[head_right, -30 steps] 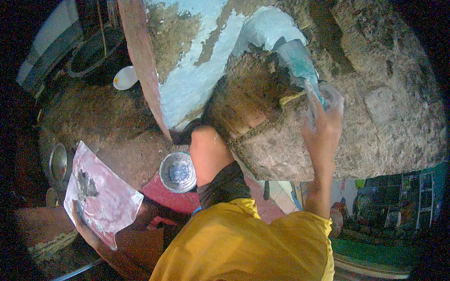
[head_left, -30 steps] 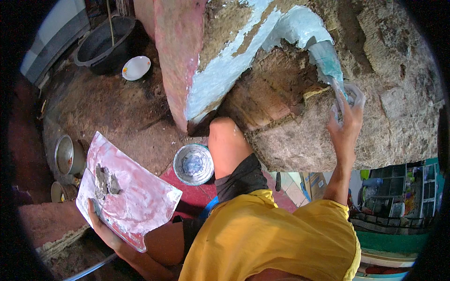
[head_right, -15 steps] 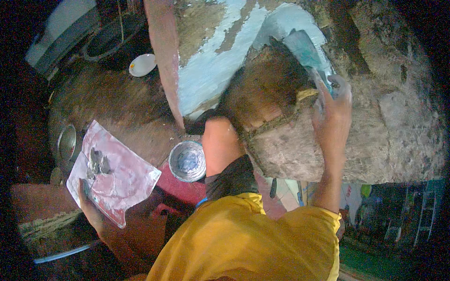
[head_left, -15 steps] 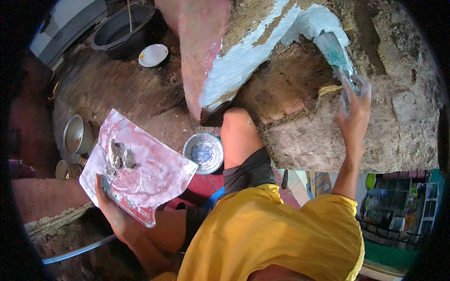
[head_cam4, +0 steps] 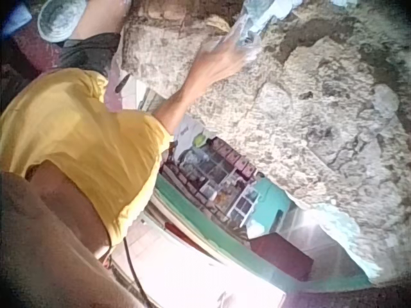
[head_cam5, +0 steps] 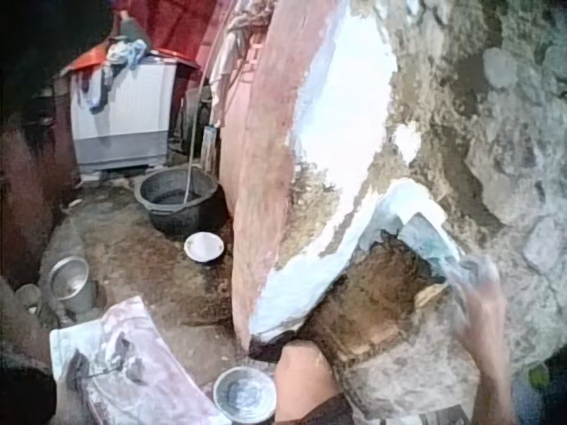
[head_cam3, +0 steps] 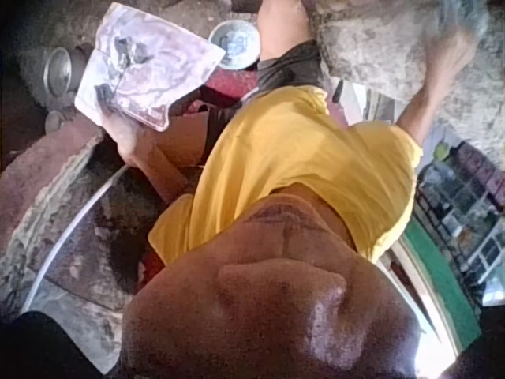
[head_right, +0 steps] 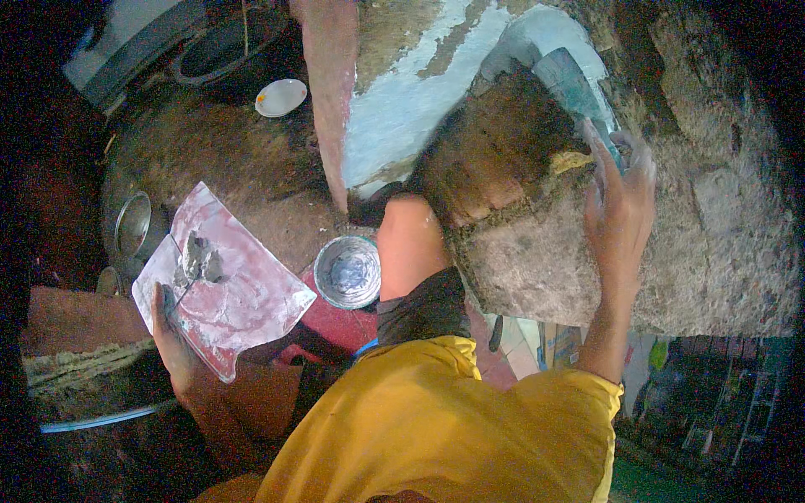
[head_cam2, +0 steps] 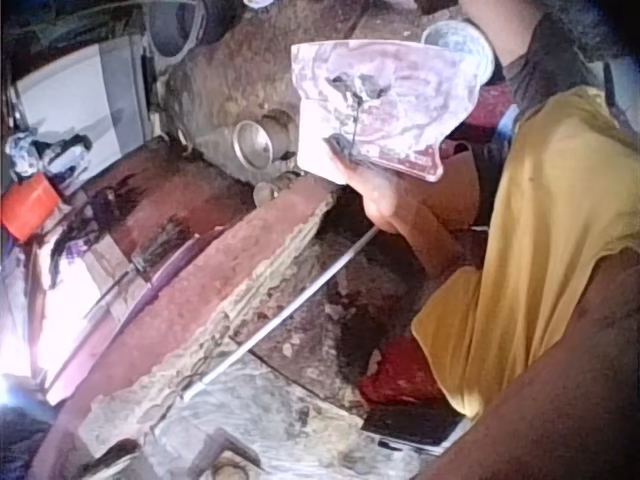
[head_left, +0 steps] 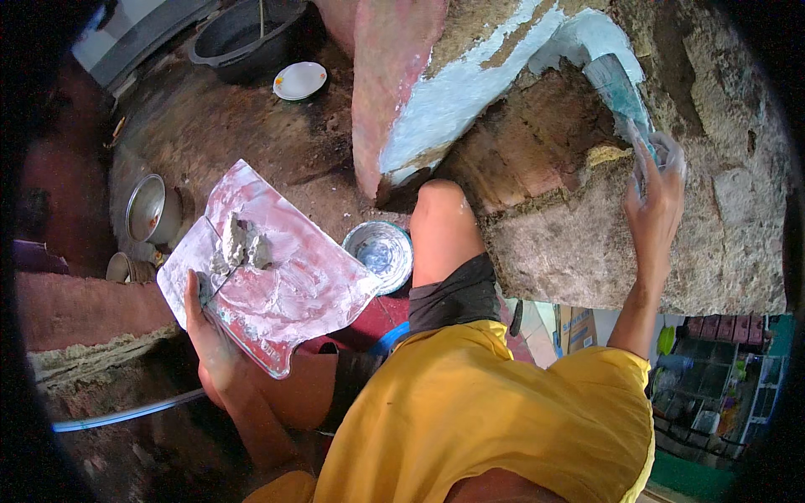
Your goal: The person applies plaster to a rough brick wall using a putty knife, taking the material from a tray held in their other hand.
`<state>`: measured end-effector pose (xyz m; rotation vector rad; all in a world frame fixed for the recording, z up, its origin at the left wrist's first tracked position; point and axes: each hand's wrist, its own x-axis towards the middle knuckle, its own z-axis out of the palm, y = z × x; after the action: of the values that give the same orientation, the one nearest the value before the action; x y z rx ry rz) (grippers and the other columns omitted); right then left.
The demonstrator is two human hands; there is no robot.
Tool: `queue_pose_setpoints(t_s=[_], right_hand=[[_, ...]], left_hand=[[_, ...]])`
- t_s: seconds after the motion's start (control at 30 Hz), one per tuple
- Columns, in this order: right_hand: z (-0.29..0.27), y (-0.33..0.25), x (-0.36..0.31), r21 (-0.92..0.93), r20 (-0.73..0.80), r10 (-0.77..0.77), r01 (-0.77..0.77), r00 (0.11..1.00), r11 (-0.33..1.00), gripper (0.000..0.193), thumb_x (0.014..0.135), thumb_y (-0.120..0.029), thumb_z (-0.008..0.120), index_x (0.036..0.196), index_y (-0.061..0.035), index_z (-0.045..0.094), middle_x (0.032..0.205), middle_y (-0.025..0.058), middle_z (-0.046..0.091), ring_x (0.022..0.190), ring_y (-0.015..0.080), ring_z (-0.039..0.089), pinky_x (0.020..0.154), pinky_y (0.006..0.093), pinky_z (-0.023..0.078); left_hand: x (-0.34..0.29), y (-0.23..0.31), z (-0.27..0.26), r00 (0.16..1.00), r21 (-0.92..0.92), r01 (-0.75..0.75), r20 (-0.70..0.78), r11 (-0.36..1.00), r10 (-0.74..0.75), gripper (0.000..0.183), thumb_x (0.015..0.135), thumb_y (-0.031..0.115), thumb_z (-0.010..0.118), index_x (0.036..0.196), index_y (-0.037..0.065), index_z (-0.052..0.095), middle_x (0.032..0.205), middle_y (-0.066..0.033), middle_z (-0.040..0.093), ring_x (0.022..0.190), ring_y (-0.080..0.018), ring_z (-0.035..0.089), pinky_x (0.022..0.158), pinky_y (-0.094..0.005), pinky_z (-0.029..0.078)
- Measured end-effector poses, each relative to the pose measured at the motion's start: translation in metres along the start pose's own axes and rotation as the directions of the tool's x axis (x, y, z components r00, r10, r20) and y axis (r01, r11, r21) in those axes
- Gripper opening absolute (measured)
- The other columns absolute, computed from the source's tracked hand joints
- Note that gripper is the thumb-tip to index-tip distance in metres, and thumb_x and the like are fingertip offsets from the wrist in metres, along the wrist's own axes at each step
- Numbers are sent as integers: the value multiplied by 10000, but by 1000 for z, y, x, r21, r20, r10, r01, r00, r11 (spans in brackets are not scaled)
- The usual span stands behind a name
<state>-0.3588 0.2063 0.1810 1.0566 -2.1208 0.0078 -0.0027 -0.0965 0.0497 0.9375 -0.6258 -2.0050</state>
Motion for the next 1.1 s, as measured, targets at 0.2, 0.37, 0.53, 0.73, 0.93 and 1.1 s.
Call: queue_pose_setpoints(t_s=[0.2, 0.37, 0.53, 0.73, 0.93, 1.1], right_hand=[[-2, 11, 4, -60, -4, -55, 55, 998, 997, 630, 651, 71, 572, 1229, -178, 535, 1173, 128, 482, 1081, 328, 483, 891, 408, 419], [2, 12, 5, -114, 11, -46, 47, 999, 992, 600, 637, 74, 563, 1193, -151, 551, 1174, 124, 485, 1057, 335, 489, 872, 407, 428], [-3, 11, 12, -159, 62, -48, 58, 997, 986, 626, 605, 84, 554, 1182, -160, 555, 1199, 110, 468, 1064, 323, 484, 851, 397, 445], [-5, 13, 15, -252, 74, -62, 79, 995, 964, 640, 576, 67, 607, 1168, -172, 559, 1210, 87, 458, 1031, 303, 488, 819, 378, 470], [-16, 14, 24, -344, 79, -122, 142, 989, 928, 633, 573, 43, 632, 1158, -189, 565, 1198, 62, 471, 987, 279, 505, 797, 361, 481], [-23, 19, 35, -348, 70, -131, 147, 989, 926, 616, 595, 35, 620, 1162, -200, 566, 1190, 59, 476, 980, 289, 508, 799, 368, 476]], left_hand=[[-1, 0, 0, 993, -46, -11, 113, 999, 16, 457, 885, 341, 521, 1162, -23, 504, 1115, -132, 581, 991, -247, 569, 902, -372, 425], [-3, 0, 3, 996, -36, 0, 88, 999, 3, 435, 900, 325, 501, 1155, -28, 504, 1106, -131, 581, 988, -241, 571, 888, -368, 436], [-3, 0, 9, 999, -75, 26, 45, 997, -23, 415, 914, 308, 481, 1141, -38, 507, 1101, -133, 580, 988, -232, 571, 882, -364, 442], [0, -1, -2, 994, -26, -18, 110, 1000, 21, 417, 909, 317, 486, 1134, -33, 516, 1096, -138, 587, 976, -240, 580, 878, -364, 444], [1, 0, -3, 987, -7, -28, 156, 1000, 29, 425, 902, 326, 496, 1140, -25, 516, 1095, -137, 590, 975, -243, 582, 881, -368, 442], [-2, -1, 4, 992, -27, -19, 122, 999, 22, 435, 904, 332, 491, 1156, -23, 507, 1109, -129, 583, 986, -239, 575, 892, -366, 434]])
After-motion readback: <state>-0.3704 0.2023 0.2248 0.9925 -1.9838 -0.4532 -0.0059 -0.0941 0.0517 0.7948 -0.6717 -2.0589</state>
